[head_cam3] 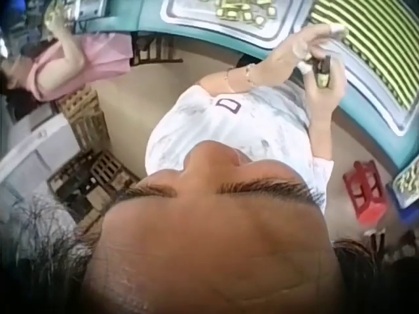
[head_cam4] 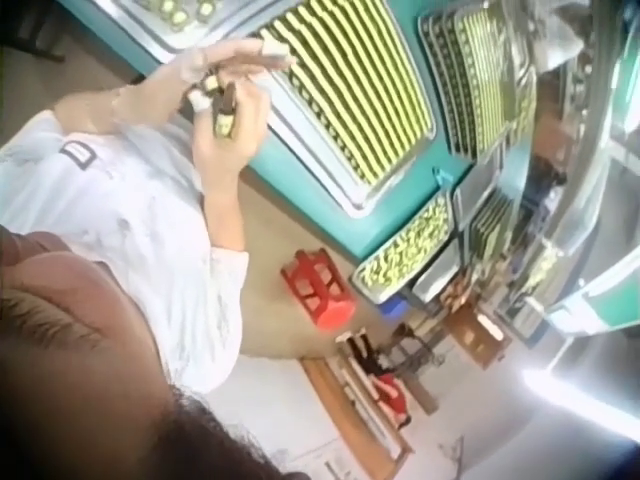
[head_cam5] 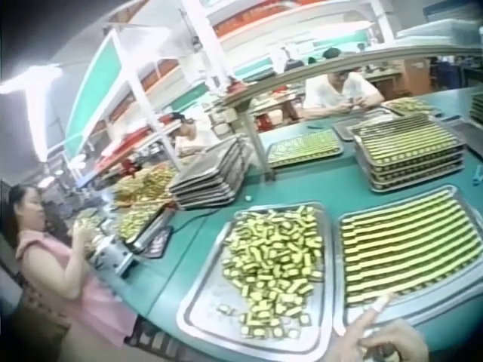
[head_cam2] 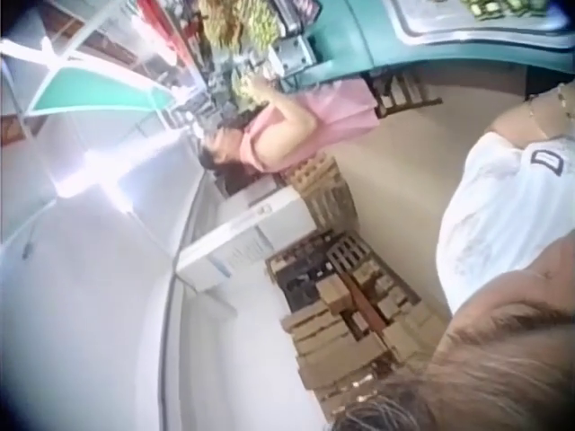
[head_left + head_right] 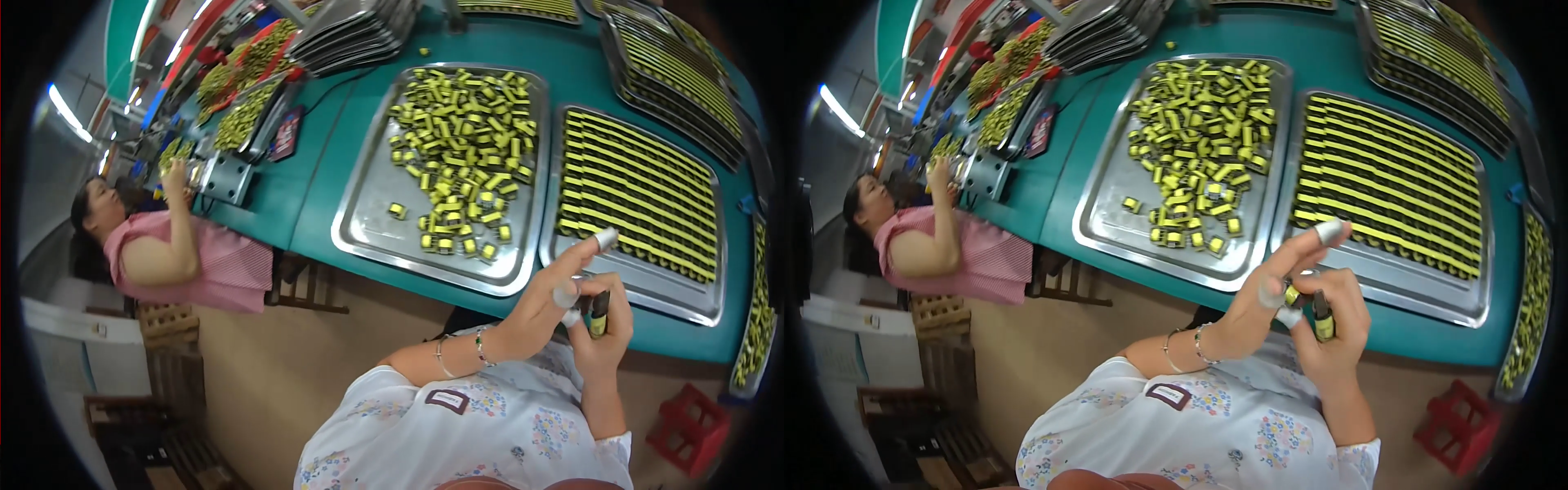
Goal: The person assembles small yellow and black electronic components using a handheld assembly tool.
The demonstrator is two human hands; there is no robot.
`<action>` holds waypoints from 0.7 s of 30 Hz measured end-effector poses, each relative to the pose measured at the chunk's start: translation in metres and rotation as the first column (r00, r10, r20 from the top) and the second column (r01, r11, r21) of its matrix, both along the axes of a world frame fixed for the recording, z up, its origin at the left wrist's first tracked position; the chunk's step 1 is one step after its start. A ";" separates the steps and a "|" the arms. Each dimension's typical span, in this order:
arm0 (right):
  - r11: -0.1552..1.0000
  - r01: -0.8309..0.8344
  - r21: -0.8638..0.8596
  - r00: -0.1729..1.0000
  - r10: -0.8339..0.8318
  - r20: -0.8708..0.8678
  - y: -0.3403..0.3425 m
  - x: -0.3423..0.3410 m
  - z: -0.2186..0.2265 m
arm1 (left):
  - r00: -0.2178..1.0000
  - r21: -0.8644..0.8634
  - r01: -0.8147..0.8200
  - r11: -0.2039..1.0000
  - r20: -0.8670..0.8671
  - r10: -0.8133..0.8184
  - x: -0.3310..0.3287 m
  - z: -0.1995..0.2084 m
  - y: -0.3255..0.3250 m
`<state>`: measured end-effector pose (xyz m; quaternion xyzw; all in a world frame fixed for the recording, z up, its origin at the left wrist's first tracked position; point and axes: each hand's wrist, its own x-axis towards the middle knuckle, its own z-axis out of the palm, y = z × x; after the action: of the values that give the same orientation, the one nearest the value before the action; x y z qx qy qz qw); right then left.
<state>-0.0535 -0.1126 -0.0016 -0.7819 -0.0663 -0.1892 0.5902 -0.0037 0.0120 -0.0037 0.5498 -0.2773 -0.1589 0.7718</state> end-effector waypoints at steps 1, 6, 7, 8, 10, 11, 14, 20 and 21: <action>1.000 -0.028 0.011 1.000 0.028 0.009 0.002 0.002 0.002 | 0.994 -0.060 0.006 0.998 -0.110 -0.013 -0.003 -0.001 0.001; 0.953 -0.021 -0.302 0.960 0.103 0.259 0.003 0.012 0.008 | 0.919 -0.343 0.046 0.938 -0.354 -0.175 0.001 -0.004 0.004; 0.935 -0.027 -0.352 0.937 0.146 0.317 0.001 0.014 0.007 | 0.925 -0.308 0.048 0.950 -0.346 -0.159 -0.001 -0.001 0.005; 0.935 -0.019 -0.355 0.922 0.154 0.356 0.002 0.016 0.006 | 0.947 -0.256 0.081 0.963 -0.281 -0.155 -0.003 0.000 0.009; 0.932 -0.052 -0.360 0.915 0.188 0.357 0.000 0.019 0.005 | 0.975 -0.109 0.044 0.993 -0.210 -0.066 -0.006 -0.001 0.016; 0.925 -0.062 -0.376 0.917 0.201 0.344 0.000 0.019 0.002 | 0.979 -0.024 0.016 1.000 -0.201 -0.021 -0.006 0.000 0.019; 0.916 -0.081 -0.392 0.936 0.205 0.287 0.001 0.013 -0.004 | 0.985 0.224 0.059 0.973 -0.169 -0.021 -0.001 0.007 0.030; 0.925 -0.072 -0.373 0.948 0.180 0.263 0.007 0.016 0.010 | 0.956 0.132 -0.231 0.964 -0.154 0.251 0.004 -0.001 0.063; 0.940 -0.053 -0.336 0.960 0.141 0.243 0.003 0.019 0.012 | 0.942 0.122 -0.333 0.935 -0.010 0.337 0.008 0.009 0.073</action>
<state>-0.0346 -0.1094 0.0103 -0.8324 -0.2134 -0.2481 0.4473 0.0043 0.0848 0.0056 0.6315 -0.1579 -0.0498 0.7575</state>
